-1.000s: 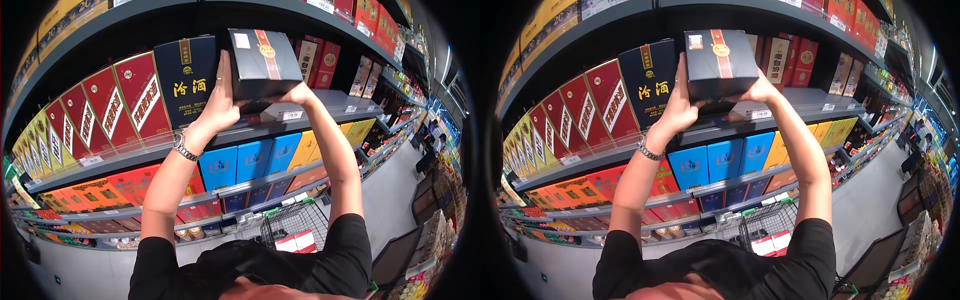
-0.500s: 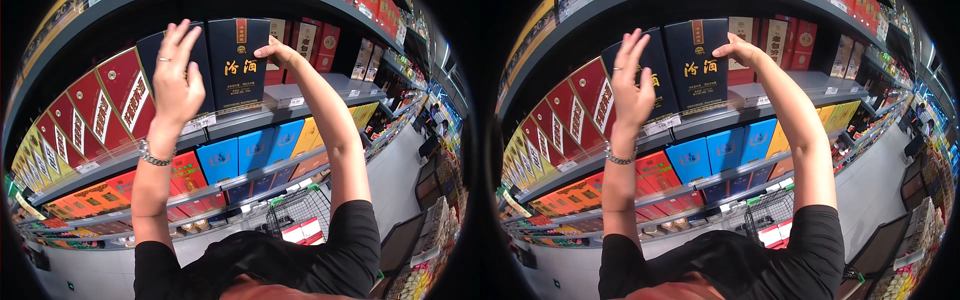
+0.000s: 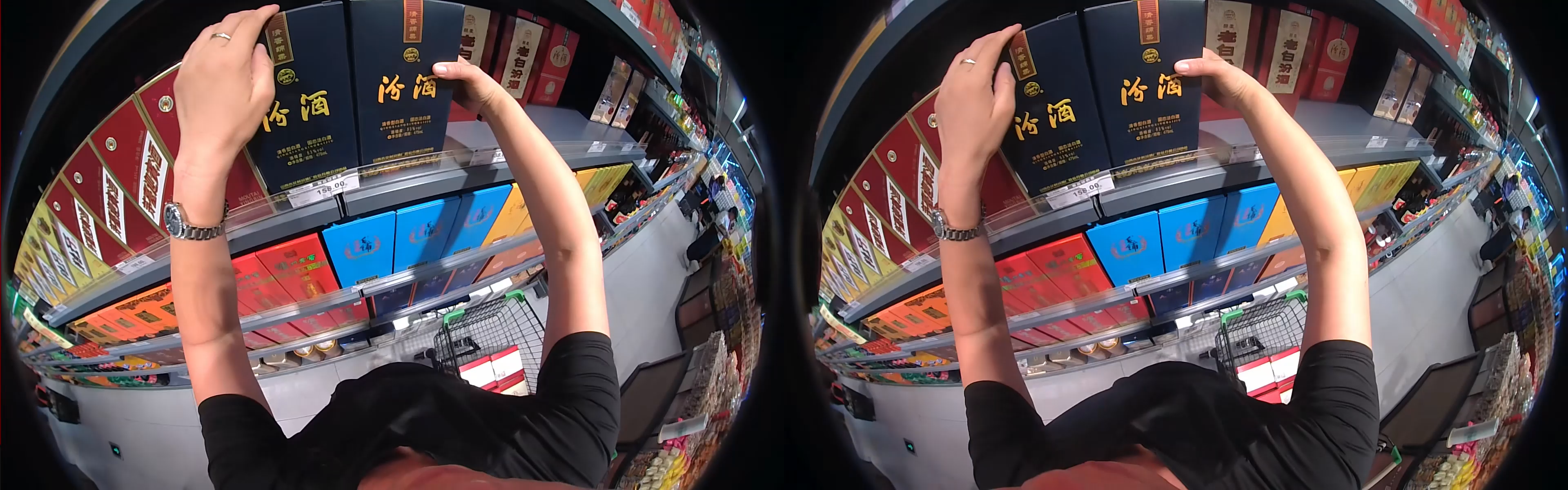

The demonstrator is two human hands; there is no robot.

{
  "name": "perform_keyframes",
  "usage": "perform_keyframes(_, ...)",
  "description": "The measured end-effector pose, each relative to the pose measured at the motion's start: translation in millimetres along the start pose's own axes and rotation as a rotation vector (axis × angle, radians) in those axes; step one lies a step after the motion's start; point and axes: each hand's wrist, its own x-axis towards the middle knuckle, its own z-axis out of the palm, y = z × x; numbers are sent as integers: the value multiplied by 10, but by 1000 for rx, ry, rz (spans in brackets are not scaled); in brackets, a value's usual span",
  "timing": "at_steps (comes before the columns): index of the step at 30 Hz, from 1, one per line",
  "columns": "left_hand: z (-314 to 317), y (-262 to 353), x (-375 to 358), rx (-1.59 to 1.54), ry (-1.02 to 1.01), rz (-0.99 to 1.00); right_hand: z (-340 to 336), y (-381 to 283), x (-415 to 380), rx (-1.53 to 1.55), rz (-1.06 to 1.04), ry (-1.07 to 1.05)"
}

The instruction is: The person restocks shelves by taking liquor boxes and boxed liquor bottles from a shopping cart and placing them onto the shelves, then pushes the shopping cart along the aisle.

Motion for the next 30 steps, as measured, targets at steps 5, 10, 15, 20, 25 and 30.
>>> perform_keyframes(5, 8, -80, 9, -13, -23, 11, 4, 102, -17, 24, -13, -7)
perform_keyframes(10, 55, -136, -23, -2, -13, 6, 62, -69, -67, 87, -106, 61)
perform_keyframes(15, 48, -110, 8, 26, 19, 33, -144, -170, 147, 36, -134, -13)
perform_keyframes(20, 72, -126, -5, 21, 36, 34, -402, 26, 279, 23, -120, 42)
perform_keyframes(25, 13, -67, -3, 24, -16, 25, -118, -247, 44, 71, -313, 213)
perform_keyframes(30, 29, -73, 2, 13, 5, 32, -51, -284, -51, -18, -374, 388)
